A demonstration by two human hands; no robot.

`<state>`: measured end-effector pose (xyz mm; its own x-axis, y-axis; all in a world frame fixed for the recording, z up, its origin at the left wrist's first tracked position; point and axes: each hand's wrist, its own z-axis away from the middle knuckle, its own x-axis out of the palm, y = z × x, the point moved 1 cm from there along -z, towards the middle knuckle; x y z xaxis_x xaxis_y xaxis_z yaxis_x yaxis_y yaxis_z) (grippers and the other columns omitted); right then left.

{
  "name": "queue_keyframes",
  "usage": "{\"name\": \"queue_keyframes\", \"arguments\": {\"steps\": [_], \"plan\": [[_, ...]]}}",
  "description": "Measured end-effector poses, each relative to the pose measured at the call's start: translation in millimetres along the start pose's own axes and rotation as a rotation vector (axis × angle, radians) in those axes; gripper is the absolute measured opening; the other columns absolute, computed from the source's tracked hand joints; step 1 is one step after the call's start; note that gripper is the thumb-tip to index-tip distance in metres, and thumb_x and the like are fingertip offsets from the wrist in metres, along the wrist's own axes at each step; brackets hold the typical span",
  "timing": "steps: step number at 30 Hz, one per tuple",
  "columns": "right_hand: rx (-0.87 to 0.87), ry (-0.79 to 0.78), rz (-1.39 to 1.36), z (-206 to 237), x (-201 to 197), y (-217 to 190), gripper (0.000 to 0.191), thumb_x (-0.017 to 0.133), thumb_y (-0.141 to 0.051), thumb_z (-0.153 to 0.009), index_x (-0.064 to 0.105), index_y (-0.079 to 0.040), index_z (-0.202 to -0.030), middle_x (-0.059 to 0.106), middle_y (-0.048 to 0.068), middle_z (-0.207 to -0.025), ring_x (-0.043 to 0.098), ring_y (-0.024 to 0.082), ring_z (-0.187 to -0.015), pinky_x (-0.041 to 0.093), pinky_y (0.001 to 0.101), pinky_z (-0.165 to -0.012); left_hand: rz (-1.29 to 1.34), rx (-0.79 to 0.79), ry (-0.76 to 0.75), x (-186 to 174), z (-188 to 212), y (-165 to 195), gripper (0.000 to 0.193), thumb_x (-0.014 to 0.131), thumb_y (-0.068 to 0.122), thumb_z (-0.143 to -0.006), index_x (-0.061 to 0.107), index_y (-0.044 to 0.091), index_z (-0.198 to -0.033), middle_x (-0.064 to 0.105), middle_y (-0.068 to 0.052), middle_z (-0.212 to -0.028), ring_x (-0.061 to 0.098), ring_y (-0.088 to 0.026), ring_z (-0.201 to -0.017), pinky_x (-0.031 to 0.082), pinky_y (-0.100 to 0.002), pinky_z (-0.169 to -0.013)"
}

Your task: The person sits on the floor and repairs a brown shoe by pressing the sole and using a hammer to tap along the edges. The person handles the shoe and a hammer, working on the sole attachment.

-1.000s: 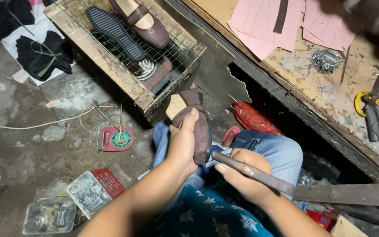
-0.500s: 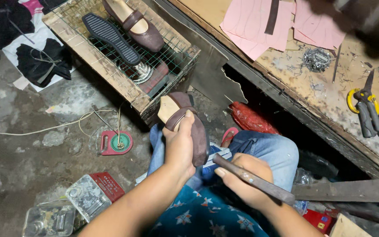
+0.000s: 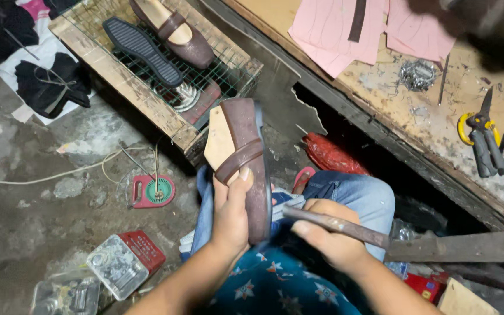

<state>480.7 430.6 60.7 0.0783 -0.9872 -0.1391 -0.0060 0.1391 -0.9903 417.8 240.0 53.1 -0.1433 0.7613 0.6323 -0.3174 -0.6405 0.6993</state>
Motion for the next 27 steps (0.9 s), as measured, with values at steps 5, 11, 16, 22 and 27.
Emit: {"name": "queue_keyframes", "arguments": {"steps": [5, 11, 16, 22, 27], "plan": [[-0.015, -0.051, -0.191, -19.4, 9.0, -20.1, 0.045, 0.089, -0.021, -0.07, 0.055, -0.012, -0.098, 0.064, 0.003, -0.112, 0.061, 0.013, -0.1, 0.052, 0.0274, -0.085, -0.044, 0.28, -0.365, 4.8, 4.3, 3.9, 0.058, 0.06, 0.027, -0.105, 0.036, 0.004, -0.152, 0.057, -0.014, -0.138, 0.057, -0.022, -0.123, 0.044, -0.04, -0.11], [0.002, 0.051, 0.526, -28.0, -70.1, -25.0, 0.053, 0.092, -0.033, -0.063, 0.064, -0.008, -0.101, 0.067, 0.006, -0.093, 0.062, 0.015, -0.088, 0.052, 0.0303, -0.079, 0.155, 0.299, -0.458, -9.3, -44.9, 38.1, 0.067, 0.062, 0.025, -0.105, 0.029, 0.0, -0.158, 0.051, -0.011, -0.151, 0.052, -0.024, -0.14, 0.04, -0.043, -0.122], [0.284, -0.034, 0.68, -20.2, -106.3, 13.5, 0.053, 0.095, -0.037, -0.063, 0.063, -0.002, -0.086, 0.064, 0.01, -0.08, 0.059, 0.018, -0.078, 0.053, 0.0333, -0.072, -0.542, 0.305, -0.446, -21.9, -97.0, 20.1, 0.049, 0.068, 0.025, -0.099, 0.054, 0.003, -0.141, 0.066, -0.01, -0.127, 0.062, -0.016, -0.115, 0.049, -0.031, -0.1], [0.127, 0.13, 0.426, 34.8, -116.4, 45.8, 0.024, 0.073, -0.028, -0.089, 0.069, -0.007, -0.098, 0.067, 0.003, -0.089, 0.062, 0.011, -0.086, 0.051, 0.0292, -0.079, -0.951, 0.352, -0.148, -23.9, -98.1, -30.9, 0.033, 0.075, 0.038, -0.09, 0.072, 0.005, -0.092, 0.071, -0.004, -0.076, 0.064, -0.012, -0.071, 0.053, -0.031, -0.068], [0.359, 0.213, 0.469, 49.1, -132.0, 62.2, 0.025, 0.079, -0.028, -0.084, 0.071, -0.005, -0.085, 0.065, 0.004, -0.077, 0.059, 0.012, -0.076, 0.05, 0.0306, -0.069, -1.078, 0.308, -0.092, -21.5, -104.0, -34.0, 0.03, 0.074, 0.037, -0.088, 0.073, 0.007, -0.091, 0.07, -0.01, -0.073, 0.067, -0.02, -0.068, 0.052, -0.034, -0.066]]}}
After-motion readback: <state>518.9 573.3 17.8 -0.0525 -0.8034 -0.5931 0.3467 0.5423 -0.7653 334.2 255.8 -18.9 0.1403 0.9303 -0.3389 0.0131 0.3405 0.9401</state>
